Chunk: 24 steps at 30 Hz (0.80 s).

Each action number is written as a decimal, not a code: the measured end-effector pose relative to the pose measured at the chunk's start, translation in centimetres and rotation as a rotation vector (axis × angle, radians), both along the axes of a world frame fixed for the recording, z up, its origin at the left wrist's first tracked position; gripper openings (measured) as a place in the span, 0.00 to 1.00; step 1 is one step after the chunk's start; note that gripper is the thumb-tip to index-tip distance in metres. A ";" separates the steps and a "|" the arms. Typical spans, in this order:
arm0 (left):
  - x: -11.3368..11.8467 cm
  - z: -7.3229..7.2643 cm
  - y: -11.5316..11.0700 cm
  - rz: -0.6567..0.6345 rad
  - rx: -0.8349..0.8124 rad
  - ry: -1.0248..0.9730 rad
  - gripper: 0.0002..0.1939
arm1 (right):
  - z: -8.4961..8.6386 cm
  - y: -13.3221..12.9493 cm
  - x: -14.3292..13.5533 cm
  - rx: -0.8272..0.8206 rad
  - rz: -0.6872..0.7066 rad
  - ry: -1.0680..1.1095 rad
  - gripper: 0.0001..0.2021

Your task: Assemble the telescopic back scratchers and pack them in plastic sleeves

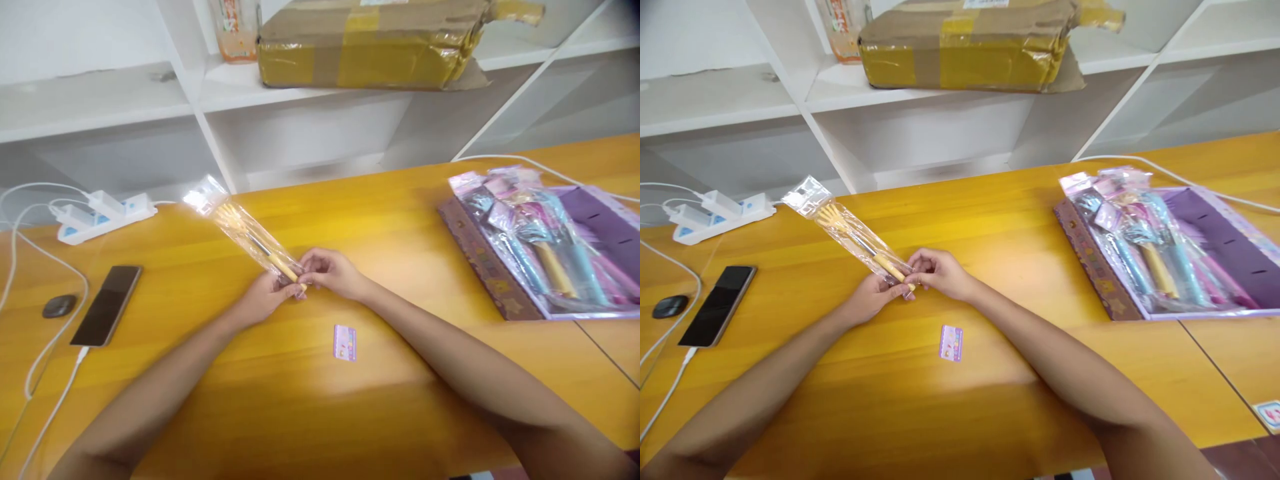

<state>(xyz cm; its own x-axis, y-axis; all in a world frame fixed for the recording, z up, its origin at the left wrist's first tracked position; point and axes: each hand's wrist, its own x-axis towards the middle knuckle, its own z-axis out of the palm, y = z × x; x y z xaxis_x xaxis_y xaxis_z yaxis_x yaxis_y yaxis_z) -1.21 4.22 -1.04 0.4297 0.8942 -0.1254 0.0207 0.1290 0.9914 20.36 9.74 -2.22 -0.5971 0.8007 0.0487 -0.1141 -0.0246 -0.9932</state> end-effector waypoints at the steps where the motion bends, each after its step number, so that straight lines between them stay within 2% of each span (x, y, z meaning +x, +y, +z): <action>1: -0.1 0.0 0.0 -0.006 -0.007 0.005 0.20 | 0.0 0.1 0.0 -0.018 0.015 -0.019 0.25; 3: -0.4 0.1 0.0 0.034 0.001 -0.004 0.22 | 0.3 0.0 0.2 -0.055 0.017 -0.038 0.26; 5: -0.8 0.1 0.4 0.177 0.054 -0.043 0.24 | 1.2 -0.2 0.4 -0.121 0.087 -0.058 0.28; 6: -1.0 0.1 0.7 0.269 0.079 -0.087 0.23 | 1.8 -0.3 0.6 -0.160 0.197 -0.089 0.28; 8: -1.3 0.1 1.4 0.429 0.084 -0.214 0.22 | 3.5 -0.6 1.1 -0.204 0.523 -0.214 0.27; 9: -1.4 0.2 1.7 0.483 0.066 -0.282 0.21 | 4.4 -0.7 1.4 -0.176 0.658 -0.307 0.25; 10: -1.4 0.3 2.0 0.518 0.044 -0.334 0.20 | 5.2 -0.8 1.8 -0.103 0.731 -0.420 0.24; 11: -1.4 0.4 2.2 0.533 0.020 -0.366 0.19 | 6.0 -1.0 2.1 0.005 0.736 -0.545 0.23; 13: -1.4 0.5 2.4 0.519 -0.010 -0.364 0.19 | 7.2 -1.7 2.7 0.233 0.644 -0.785 0.21; 16: -1.4 0.1 2.1 0.465 -0.002 -0.250 0.18 | 8.0 -3.8 3.1 0.469 0.589 -1.021 0.17; 18: -1.4 -0.2 1.7 0.496 0.102 -0.096 0.16 | 8.1 -5.5 3.1 0.661 0.520 -1.115 0.16; 20: -1.4 -0.4 1.5 0.510 0.275 0.144 0.16 | 7.9 -6.8 2.9 0.849 0.432 -1.167 0.17; 22: -1.4 -0.1 1.3 0.439 0.436 0.413 0.21 | 7.7 -7.2 2.5 0.900 0.407 -1.190 0.14; 24: -1.3 0.4 1.1 0.295 0.526 0.598 0.30 | 7.6 -6.8 2.2 0.836 0.399 -1.224 0.09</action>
